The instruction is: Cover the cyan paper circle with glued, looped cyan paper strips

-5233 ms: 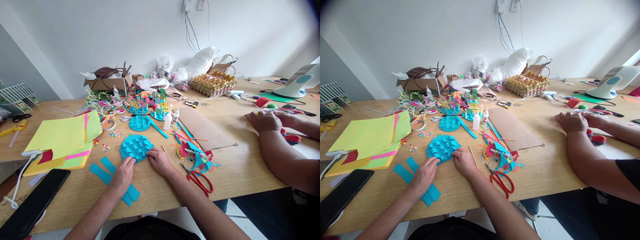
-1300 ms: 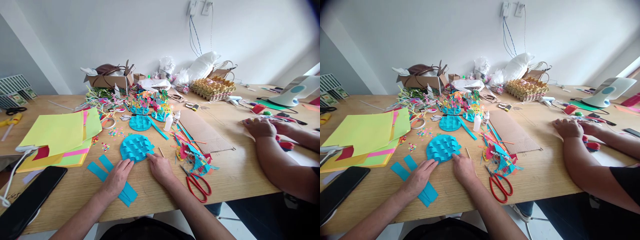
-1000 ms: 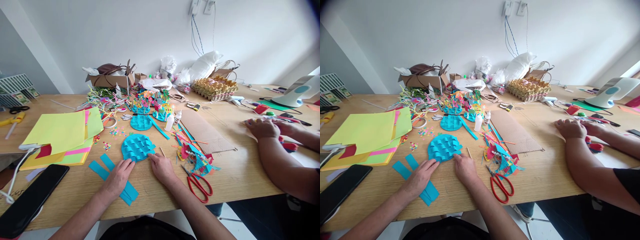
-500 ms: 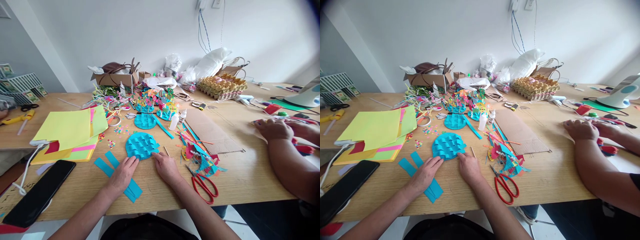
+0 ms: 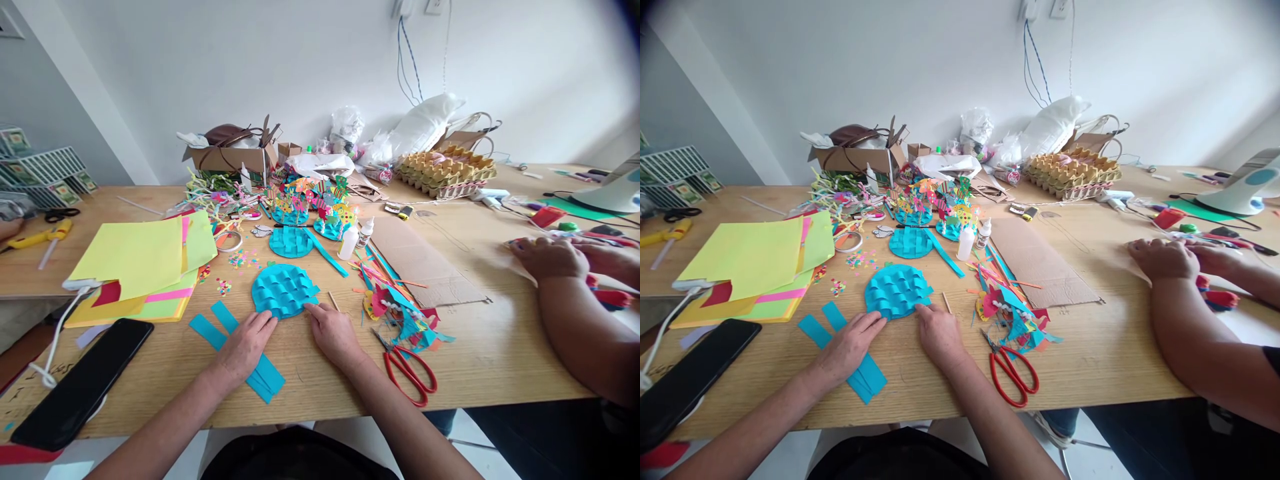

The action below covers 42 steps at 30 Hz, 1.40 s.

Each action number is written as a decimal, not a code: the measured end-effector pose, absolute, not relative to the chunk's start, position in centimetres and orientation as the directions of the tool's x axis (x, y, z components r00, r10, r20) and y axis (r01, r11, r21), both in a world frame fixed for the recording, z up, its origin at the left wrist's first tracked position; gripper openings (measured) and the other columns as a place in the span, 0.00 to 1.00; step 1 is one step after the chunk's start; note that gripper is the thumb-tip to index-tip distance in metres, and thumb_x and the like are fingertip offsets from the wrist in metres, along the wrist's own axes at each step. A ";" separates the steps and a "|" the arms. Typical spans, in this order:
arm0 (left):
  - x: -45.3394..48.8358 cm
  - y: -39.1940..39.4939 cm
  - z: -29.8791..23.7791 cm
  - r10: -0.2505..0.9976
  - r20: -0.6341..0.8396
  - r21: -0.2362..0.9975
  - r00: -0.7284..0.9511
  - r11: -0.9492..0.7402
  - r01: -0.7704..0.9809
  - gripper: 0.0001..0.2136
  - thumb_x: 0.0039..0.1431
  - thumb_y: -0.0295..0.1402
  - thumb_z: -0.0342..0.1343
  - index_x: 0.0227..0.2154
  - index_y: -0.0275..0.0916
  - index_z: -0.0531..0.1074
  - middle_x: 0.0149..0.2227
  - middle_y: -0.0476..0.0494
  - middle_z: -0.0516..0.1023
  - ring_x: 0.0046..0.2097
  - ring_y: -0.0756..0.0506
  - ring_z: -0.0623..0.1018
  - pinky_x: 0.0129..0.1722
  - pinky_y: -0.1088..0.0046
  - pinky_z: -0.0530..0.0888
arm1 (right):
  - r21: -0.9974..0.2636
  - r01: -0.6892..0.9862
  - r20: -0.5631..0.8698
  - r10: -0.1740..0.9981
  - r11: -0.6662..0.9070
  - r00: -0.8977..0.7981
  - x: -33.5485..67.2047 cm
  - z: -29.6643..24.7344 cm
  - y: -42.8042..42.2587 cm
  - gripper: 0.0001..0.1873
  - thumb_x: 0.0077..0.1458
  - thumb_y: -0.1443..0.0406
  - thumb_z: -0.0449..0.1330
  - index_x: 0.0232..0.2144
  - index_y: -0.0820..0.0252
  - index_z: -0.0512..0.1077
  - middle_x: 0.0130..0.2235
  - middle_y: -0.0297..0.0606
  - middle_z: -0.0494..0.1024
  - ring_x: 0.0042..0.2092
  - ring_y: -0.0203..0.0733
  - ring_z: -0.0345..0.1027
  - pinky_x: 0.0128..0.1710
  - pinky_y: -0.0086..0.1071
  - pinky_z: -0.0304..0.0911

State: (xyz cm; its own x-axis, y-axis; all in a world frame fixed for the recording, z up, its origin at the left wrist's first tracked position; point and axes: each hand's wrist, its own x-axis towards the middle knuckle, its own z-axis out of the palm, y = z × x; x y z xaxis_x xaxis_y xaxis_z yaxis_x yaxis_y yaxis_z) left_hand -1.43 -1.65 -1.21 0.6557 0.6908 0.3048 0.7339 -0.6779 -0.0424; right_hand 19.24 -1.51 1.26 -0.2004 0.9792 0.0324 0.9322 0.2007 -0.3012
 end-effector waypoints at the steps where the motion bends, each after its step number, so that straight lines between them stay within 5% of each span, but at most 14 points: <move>1: -1.4 -1.6 -1.2 0.694 0.308 -0.029 0.651 -0.677 0.735 0.20 0.53 0.16 0.40 0.46 0.34 0.67 0.43 0.41 0.72 0.41 0.45 0.72 0.43 0.67 0.72 | -0.305 0.932 0.030 0.980 0.197 -0.197 19.3 1.2 -1.5 0.19 0.58 0.67 0.44 0.47 0.53 0.69 0.37 0.38 0.76 0.35 0.40 0.71 0.32 0.28 0.58; 8: -3.4 -0.7 -0.6 0.752 0.402 0.200 0.523 -0.629 0.751 0.19 0.53 0.18 0.38 0.43 0.37 0.68 0.43 0.42 0.72 0.44 0.47 0.73 0.45 0.69 0.72 | -0.494 0.845 0.040 0.976 0.204 -0.212 20.3 2.3 -2.3 0.20 0.57 0.69 0.45 0.49 0.55 0.67 0.44 0.38 0.75 0.43 0.38 0.69 0.40 0.27 0.59; 12: -4.4 -0.2 -0.2 0.775 0.413 0.269 0.478 -0.605 0.749 0.16 0.53 0.20 0.39 0.34 0.38 0.70 0.36 0.43 0.75 0.40 0.46 0.75 0.40 0.69 0.74 | -0.477 0.848 0.006 0.966 0.231 -0.259 19.9 3.1 -4.0 0.21 0.56 0.69 0.45 0.50 0.55 0.66 0.41 0.38 0.76 0.41 0.39 0.70 0.39 0.27 0.59; 21: -1.7 -2.3 0.8 0.714 0.425 0.223 0.556 -0.678 0.700 0.17 0.56 0.19 0.39 0.40 0.38 0.70 0.37 0.43 0.74 0.40 0.46 0.72 0.40 0.67 0.73 | -0.359 0.908 -0.153 0.946 0.217 -0.287 18.1 3.5 -4.4 0.22 0.56 0.69 0.44 0.51 0.54 0.65 0.40 0.40 0.76 0.39 0.41 0.70 0.34 0.28 0.57; 27: 0.4 -3.1 0.5 0.745 0.327 0.195 0.581 -0.655 0.730 0.18 0.56 0.18 0.39 0.42 0.37 0.69 0.38 0.43 0.73 0.41 0.44 0.71 0.43 0.64 0.72 | -0.352 0.910 -0.117 0.954 0.219 -0.275 18.0 3.4 -4.0 0.21 0.57 0.69 0.44 0.50 0.53 0.66 0.39 0.39 0.76 0.38 0.41 0.71 0.33 0.28 0.57; 42: -0.2 -2.4 -1.5 0.777 0.420 0.200 0.470 -0.584 0.787 0.19 0.54 0.17 0.38 0.44 0.34 0.66 0.42 0.39 0.74 0.45 0.43 0.72 0.44 0.62 0.73 | -0.341 0.919 -0.121 0.960 0.200 -0.254 16.9 2.6 -2.1 0.21 0.57 0.69 0.45 0.51 0.54 0.65 0.40 0.42 0.77 0.39 0.42 0.71 0.34 0.28 0.57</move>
State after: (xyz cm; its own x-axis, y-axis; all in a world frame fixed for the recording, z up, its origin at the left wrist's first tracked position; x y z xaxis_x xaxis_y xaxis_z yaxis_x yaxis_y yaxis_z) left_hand -0.23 -2.37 -1.46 0.4697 0.7765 0.4200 0.7865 -0.5841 0.2003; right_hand 16.87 -2.14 2.60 -0.2537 0.9597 -0.1212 0.9185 0.1997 -0.3413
